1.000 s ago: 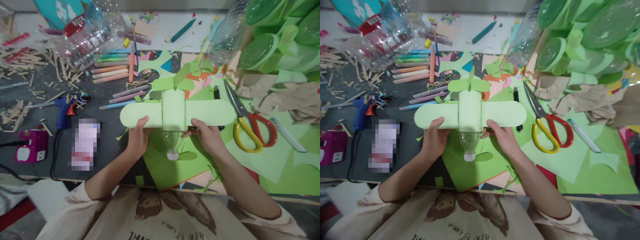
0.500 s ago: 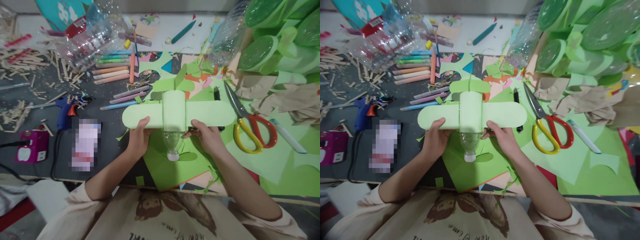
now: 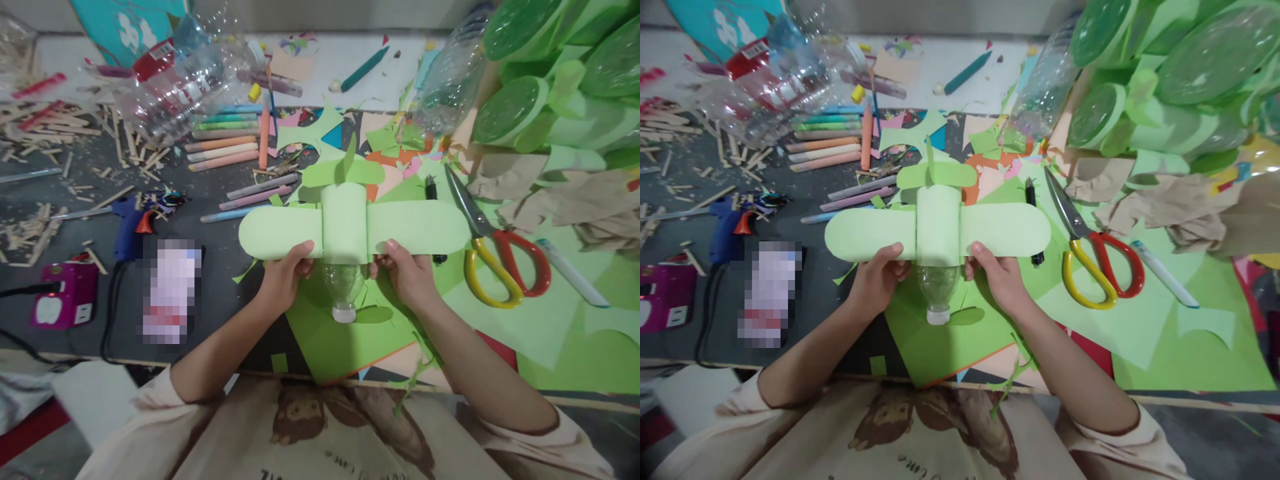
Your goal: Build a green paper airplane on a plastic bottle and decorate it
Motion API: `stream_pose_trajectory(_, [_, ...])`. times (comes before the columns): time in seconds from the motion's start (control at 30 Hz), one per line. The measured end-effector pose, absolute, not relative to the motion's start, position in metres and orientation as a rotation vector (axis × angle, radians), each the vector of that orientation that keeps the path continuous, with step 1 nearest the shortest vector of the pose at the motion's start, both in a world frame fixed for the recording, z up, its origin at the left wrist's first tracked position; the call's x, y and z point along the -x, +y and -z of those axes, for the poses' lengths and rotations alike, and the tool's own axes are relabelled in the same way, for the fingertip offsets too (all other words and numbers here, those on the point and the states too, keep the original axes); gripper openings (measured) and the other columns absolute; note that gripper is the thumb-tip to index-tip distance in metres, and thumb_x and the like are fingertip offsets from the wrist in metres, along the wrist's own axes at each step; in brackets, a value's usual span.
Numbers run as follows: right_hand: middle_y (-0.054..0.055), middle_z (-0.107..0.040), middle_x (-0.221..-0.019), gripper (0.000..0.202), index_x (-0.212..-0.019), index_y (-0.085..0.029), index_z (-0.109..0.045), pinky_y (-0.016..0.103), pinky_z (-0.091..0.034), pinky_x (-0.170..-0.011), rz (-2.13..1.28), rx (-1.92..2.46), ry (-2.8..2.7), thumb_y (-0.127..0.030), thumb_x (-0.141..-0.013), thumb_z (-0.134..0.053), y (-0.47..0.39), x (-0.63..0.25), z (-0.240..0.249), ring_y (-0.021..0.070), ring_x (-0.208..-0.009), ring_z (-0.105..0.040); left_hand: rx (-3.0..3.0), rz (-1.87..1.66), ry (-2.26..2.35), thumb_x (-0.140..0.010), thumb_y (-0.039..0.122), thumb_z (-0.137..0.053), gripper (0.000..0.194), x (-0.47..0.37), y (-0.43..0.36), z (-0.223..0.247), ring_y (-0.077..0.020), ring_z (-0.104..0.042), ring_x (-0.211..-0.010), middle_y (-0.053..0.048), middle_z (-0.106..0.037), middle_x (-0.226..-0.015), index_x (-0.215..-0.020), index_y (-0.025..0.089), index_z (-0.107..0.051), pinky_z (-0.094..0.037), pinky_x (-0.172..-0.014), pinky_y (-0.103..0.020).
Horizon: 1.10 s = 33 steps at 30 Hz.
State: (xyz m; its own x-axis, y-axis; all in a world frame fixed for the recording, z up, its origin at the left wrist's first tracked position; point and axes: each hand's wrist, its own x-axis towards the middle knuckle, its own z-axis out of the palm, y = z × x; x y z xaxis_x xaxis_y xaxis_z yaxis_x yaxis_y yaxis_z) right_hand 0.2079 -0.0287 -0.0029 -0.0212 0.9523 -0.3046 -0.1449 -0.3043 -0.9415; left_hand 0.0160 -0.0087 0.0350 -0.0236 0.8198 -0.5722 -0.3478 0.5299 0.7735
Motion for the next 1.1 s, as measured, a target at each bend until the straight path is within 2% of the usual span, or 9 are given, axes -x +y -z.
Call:
stream_pose_trajectory(0.3, [-0.003, -0.049, -0.042, 0.063, -0.044, -0.022, -0.053, 0.029, -0.041, -0.054, -1.563, 1.470, -0.982, -0.079, -0.069, -0.066, -0.020, -0.200, -0.016, 0.0099, -0.043, -0.044, -0.519, -0.973, 1.243, -0.056, 0.033, -0.073, 0.029, -0.015, -0.008, -0.031, -0.0055, -0.037, -0.042, 0.007, -0.043, -0.044, -0.047, 0.020, -0.048, -0.030, -0.045, -0.023])
stream_pose_trajectory(0.47, [-0.004, -0.047, -0.042, 0.064, -0.045, -0.022, -0.053, 0.028, -0.040, -0.052, -1.575, 1.474, -0.996, -0.081, -0.067, -0.065, -0.019, -0.199, -0.018, 0.0099, -0.043, -0.042, -0.524, -0.967, 1.243, -0.057, 0.033, -0.072, 0.028, -0.015, -0.008, -0.027, -0.0061, -0.037, -0.042, 0.006, -0.045, -0.044, -0.047, 0.020, -0.049, -0.030, -0.045, -0.023])
stream_pose_trajectory(0.87, [-0.003, -0.047, -0.045, 0.064, -0.048, -0.023, -0.052, 0.029, -0.041, -0.054, -1.560, 1.488, -1.073, -0.081, -0.073, -0.061, -0.020, -0.201, -0.016, 0.0113, -0.046, -0.043, -0.531, -0.908, 1.298, -0.054, 0.037, -0.074, 0.031, -0.016, -0.007, -0.032, -0.0067, -0.036, -0.042, 0.005, -0.045, -0.043, -0.045, 0.020, -0.050, -0.030, -0.044, -0.024])
stream_pose_trajectory(1.1, [-0.002, -0.051, -0.045, 0.062, -0.048, -0.022, -0.054, 0.030, -0.043, -0.055, -1.561, 1.482, -1.077, -0.078, -0.074, -0.061, -0.021, -0.202, -0.017, 0.0110, -0.045, -0.044, -0.579, -0.930, 1.221, -0.059, 0.037, -0.075, 0.034, -0.012, -0.008, -0.030, -0.0069, -0.037, -0.040, 0.005, -0.044, -0.041, -0.043, 0.020, -0.051, -0.030, -0.043, -0.023])
